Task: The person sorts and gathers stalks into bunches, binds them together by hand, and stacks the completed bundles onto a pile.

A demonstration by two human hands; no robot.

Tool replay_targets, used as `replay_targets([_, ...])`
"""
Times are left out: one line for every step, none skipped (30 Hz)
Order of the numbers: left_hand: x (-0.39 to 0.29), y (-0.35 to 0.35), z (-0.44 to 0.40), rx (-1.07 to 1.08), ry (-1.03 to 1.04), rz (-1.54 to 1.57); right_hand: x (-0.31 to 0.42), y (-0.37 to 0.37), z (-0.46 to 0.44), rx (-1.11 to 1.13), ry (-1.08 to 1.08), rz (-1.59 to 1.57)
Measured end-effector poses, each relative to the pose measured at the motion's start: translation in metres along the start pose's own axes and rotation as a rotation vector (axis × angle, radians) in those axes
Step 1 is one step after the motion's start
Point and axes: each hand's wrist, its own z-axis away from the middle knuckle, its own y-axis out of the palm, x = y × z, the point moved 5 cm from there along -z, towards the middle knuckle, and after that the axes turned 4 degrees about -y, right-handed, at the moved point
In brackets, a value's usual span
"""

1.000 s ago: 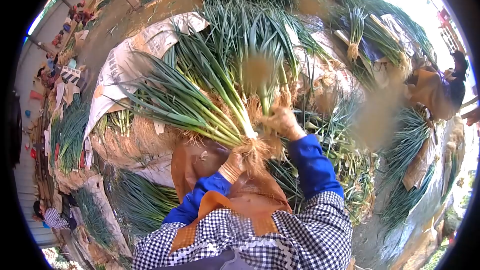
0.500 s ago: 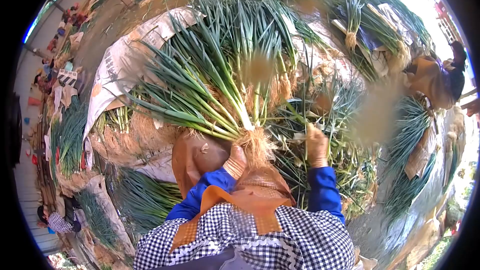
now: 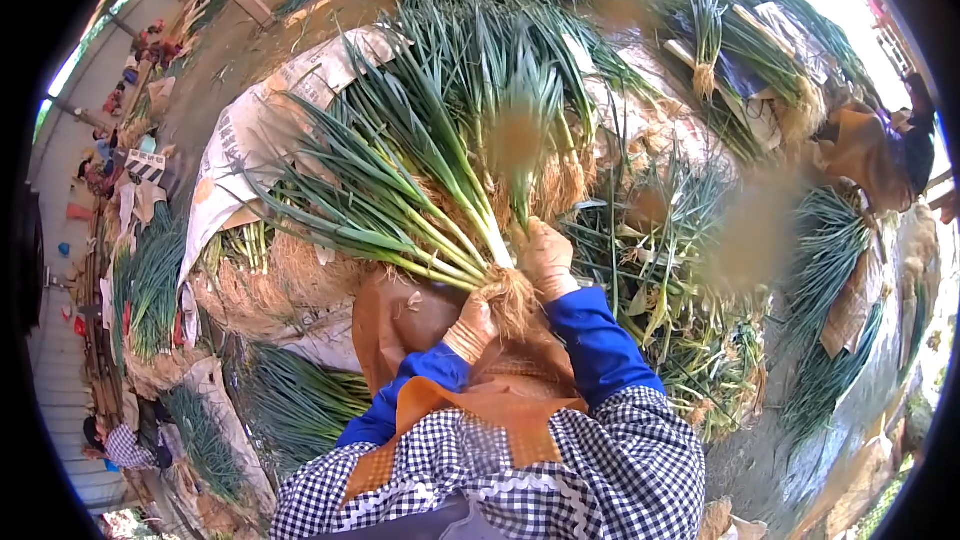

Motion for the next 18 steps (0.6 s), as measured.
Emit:
replay_targets([0.003, 0.003, -0.003, 0.009, -0.002, -0.01, -0.026, 0.034, 0.007, 0.071, 0.213, -0.752])
replay_targets([0.008, 0.006, -0.007, 0.02, -0.001, -0.021, -0.052, 0.068, 0.016, -0.021, 0.521, -1.459])
replay_targets([0.015, -0.001, -0.011, -0.115, 0.005, 0.033, -0.08, 0.086, 0.015, -0.082, 0.242, -1.069])
replay_targets([0.018, -0.006, -0.015, -0.145, 0.031, 0.056, -0.068, 0.063, 0.018, -0.101, 0.178, -0.779])
replay_targets([0.02, -0.005, -0.015, -0.191, 0.019, 0.08, -0.045, 0.025, 0.027, -0.095, 0.096, -0.395])
replay_targets([0.022, -0.002, -0.014, -0.238, 0.005, 0.106, -0.043, 0.013, 0.031, -0.081, 0.12, -0.336])
replay_targets([0.022, 0.001, -0.014, -0.238, 0.002, 0.11, -0.047, 0.008, 0.033, -0.071, 0.201, -0.36])
replay_targets([0.02, 0.008, -0.014, -0.142, 0.03, 0.099, -0.068, 0.013, 0.038, -0.031, 0.464, -0.529])
replay_targets([0.018, 0.015, -0.012, -0.049, 0.062, 0.087, -0.107, 0.025, 0.037, -0.299, 0.304, -0.398])
replay_targets([0.013, 0.015, -0.009, -0.05, 0.068, 0.085, -0.104, -0.009, 0.042, -0.355, 0.38, -0.41])
replay_targets([0.008, 0.015, -0.005, -0.026, 0.038, 0.13, -0.126, -0.027, 0.045, -0.326, 0.559, -0.499])
replay_targets([0.005, 0.017, 0.001, -0.004, 0.003, 0.176, -0.163, -0.038, 0.048, -0.158, 0.408, 0.061])
replay_targets([-0.005, 0.069, 0.022, 0.054, -0.063, 0.277, -0.199, -0.049, 0.053, -0.091, 0.259, 0.651])
replay_targets([-0.008, 0.051, 0.018, -0.023, 0.008, 0.25, -0.233, -0.063, 0.056, 0.097, 0.448, 0.551])
replay_targets([-0.009, 0.033, 0.013, -0.003, -0.024, 0.229, -0.264, -0.076, 0.062, 0.289, 0.639, 0.475])
replay_targets([-0.008, 0.019, 0.009, 0.019, -0.057, 0.21, -0.23, -0.105, 0.061, 0.166, 0.724, 0.422])
replay_targets([-0.007, 0.014, 0.003, 0.024, -0.056, 0.215, -0.185, -0.121, 0.049, 0.113, 0.65, 0.389])
replay_targets([-0.003, 0.009, 0.0, 0.011, -0.063, 0.169, -0.147, -0.121, 0.037, 0.067, 0.581, 0.355])
